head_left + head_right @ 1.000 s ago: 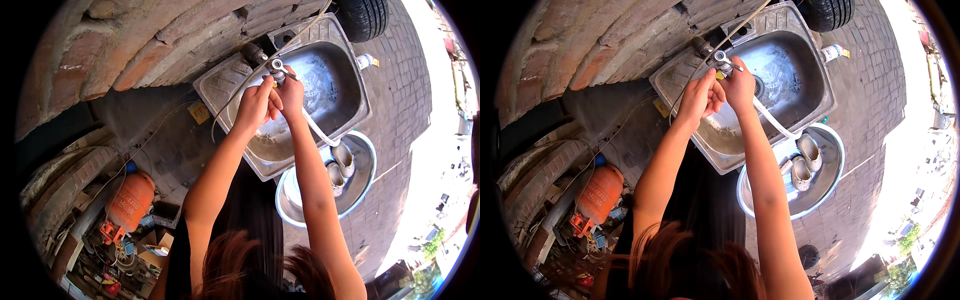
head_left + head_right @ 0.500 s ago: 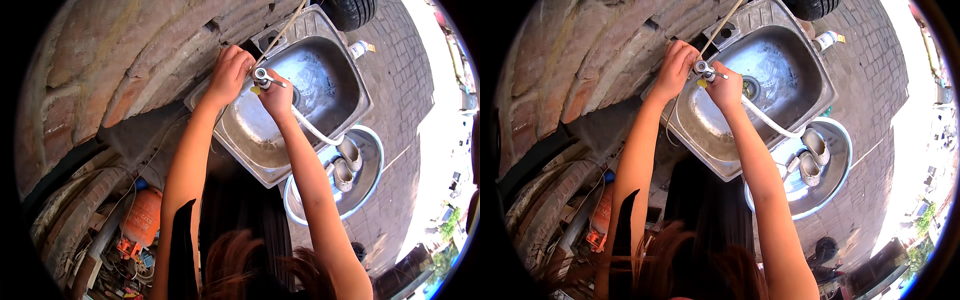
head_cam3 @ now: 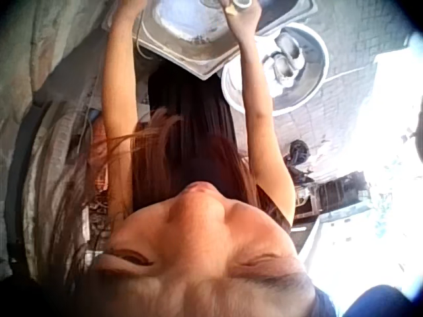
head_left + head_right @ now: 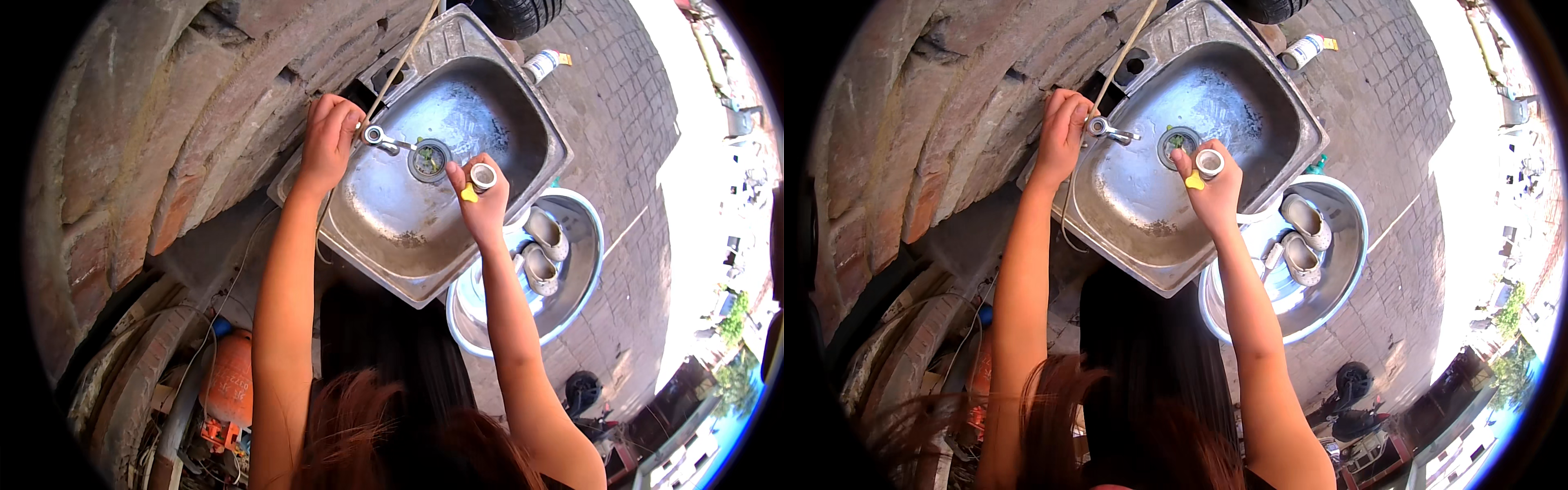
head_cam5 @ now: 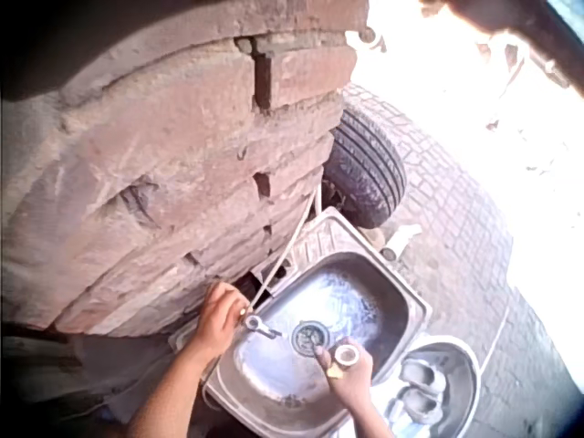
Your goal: The person retrieves a pair of white clogs and a brush from a cluttered workshop, then moves to an outdoor sink area. They place the shoes in a metal basin, fill it with water from a hose, and scrub the shoes thoroughly with the brush and water.
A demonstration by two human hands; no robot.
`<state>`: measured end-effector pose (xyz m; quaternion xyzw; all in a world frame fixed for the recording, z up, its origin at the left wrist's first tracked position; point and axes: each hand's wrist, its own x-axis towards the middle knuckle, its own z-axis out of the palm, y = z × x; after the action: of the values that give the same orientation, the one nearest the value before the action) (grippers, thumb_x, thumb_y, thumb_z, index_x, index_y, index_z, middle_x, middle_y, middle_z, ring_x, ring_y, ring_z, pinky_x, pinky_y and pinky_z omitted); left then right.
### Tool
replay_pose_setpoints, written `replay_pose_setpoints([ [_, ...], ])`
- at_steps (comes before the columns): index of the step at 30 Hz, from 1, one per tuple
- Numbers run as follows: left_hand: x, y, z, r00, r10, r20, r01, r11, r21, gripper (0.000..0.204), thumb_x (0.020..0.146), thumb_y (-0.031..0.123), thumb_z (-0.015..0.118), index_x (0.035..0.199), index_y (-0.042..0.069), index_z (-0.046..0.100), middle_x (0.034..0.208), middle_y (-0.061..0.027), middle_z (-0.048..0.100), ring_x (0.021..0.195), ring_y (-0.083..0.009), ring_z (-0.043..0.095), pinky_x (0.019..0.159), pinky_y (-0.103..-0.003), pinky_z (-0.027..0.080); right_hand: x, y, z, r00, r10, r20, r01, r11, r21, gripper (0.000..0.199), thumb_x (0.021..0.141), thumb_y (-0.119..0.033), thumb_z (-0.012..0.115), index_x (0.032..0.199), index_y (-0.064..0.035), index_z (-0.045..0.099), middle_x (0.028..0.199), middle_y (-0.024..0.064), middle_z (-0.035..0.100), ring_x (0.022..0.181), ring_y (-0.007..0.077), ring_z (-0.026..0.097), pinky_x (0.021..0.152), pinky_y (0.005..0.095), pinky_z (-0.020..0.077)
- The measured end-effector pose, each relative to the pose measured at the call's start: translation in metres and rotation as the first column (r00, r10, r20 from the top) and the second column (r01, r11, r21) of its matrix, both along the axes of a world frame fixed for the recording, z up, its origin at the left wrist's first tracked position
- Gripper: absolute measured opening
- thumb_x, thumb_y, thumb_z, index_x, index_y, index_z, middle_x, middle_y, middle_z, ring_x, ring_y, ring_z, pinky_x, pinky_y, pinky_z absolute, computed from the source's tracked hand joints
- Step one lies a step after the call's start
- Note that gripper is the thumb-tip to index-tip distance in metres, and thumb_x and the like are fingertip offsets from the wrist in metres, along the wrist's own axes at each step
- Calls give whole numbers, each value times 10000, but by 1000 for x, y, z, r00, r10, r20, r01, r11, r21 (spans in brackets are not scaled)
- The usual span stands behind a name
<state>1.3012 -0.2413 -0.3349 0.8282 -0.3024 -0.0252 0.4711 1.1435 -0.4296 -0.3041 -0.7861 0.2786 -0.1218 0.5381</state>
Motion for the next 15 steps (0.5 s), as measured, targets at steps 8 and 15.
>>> replay_pose_setpoints([
  [8, -1, -2, -9, 993, -12, -121, 9, 1000, -26, 205, 968, 165, 457, 898, 11, 573, 936, -102, 523, 928, -279, 500, 842, -370, 390, -84, -98, 157, 965, 227, -132, -242, 964, -108, 304, 776, -110, 762, 691, -68, 473, 644, -19, 481, 602, 67, 438, 553, 223, 362],
  [15, 0, -3, -3, 998, -20, -67, 24, 997, 71, 196, 955, 118, 467, 999, -11, 607, 1030, -108, 563, 969, -262, 540, 854, -355, 431, -204, -147, 195, 865, 422, -271, -500, 761, -414, 297, 687, -145, 787, 695, -92, 495, 704, 20, 537, 724, 217, 525, 680, 328, 424],
])
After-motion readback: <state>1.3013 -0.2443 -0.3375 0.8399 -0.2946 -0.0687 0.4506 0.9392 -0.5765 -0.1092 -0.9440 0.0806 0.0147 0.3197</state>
